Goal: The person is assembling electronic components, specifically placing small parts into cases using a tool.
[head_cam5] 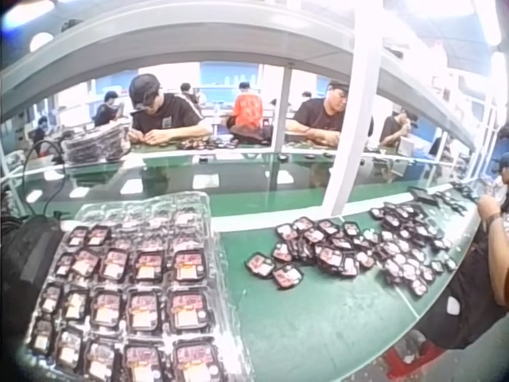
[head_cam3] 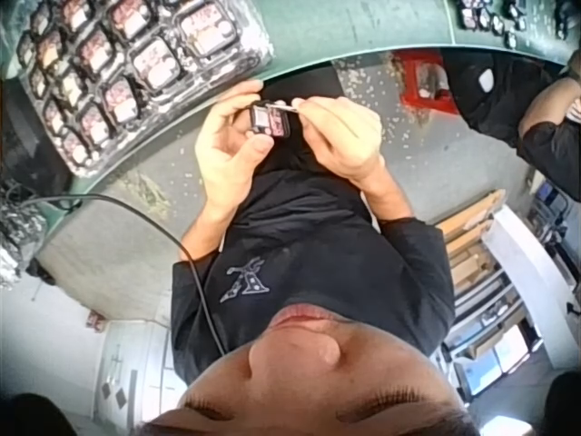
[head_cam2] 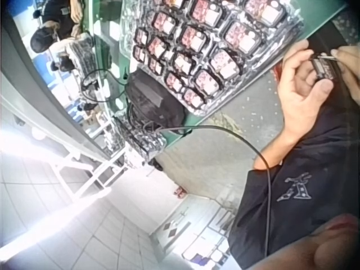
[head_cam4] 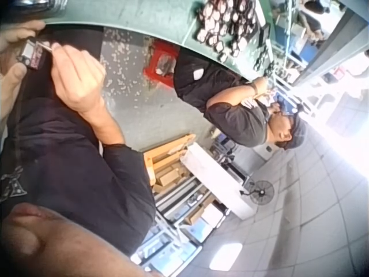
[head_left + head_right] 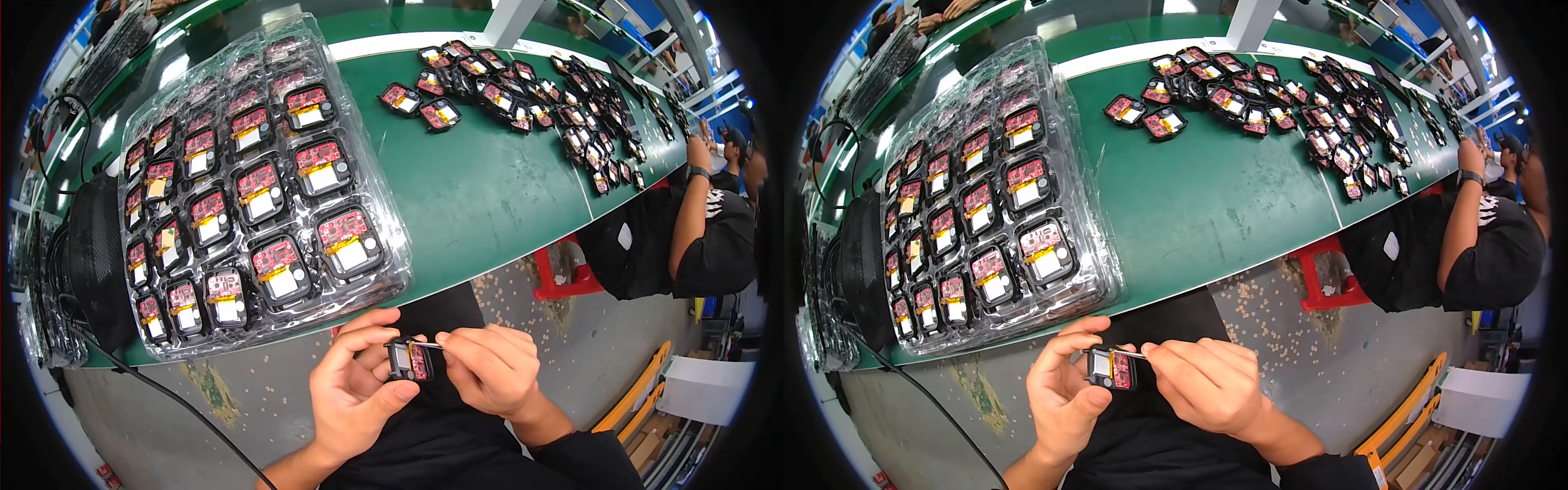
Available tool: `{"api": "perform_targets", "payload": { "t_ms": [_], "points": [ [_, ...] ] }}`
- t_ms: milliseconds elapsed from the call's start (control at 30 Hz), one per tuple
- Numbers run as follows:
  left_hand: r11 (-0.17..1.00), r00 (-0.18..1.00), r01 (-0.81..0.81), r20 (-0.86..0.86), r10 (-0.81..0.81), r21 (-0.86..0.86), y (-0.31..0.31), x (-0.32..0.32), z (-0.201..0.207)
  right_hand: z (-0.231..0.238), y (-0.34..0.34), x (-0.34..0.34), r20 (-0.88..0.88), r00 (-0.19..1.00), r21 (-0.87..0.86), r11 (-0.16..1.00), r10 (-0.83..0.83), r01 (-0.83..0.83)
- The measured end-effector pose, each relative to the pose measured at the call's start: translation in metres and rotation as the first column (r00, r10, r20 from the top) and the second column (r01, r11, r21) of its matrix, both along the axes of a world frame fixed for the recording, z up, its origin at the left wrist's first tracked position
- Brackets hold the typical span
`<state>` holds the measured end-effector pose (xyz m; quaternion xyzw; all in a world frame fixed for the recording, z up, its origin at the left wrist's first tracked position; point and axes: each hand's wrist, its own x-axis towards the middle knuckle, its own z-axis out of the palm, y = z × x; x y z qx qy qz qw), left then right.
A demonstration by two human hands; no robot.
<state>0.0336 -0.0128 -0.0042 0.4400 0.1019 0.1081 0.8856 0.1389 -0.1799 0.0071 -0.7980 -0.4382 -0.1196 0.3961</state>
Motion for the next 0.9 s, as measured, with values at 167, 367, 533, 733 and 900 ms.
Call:
{"api": "perform_targets", "payload": {
  "t_ms": [167,367,533,733,900],
  "points": [
    [0.999,1.0,-0.023,-0.017,0.022,-0.042,-0.001,-0.001,0.001,0.0,0.005,-0.005,-0.016,1.0,-0.003,1.0,-0.024,0.024],
    [0.999,0.999,-0.022,-0.027,0.021,-0.042,-0.002,-0.003,0.001,0.003,0.002,-0.003,0.047,0.999,-0.028,0.999,-0.023,0.024],
    [1.0,1.0,-0.023,-0.02,0.023,-0.013,-0.002,-0.001,-0.001,-0.001,-0.002,0.002,0.069,0.998,-0.038,0.999,-0.002,0.005],
    [1.0,1.0,-0.011,-0.023,0.011,-0.002,-0.001,-0.001,-0.003,-0.003,0.001,0.002,0.072,0.997,0.001,0.999,-0.04,0.04],
    [1.0,1.0,-0.004,-0.031,0.003,-0.021,-0.002,-0.003,-0.004,-0.002,-0.004,0.003,0.073,0.997,-0.036,0.999,0.012,-0.01]
  ]
}}
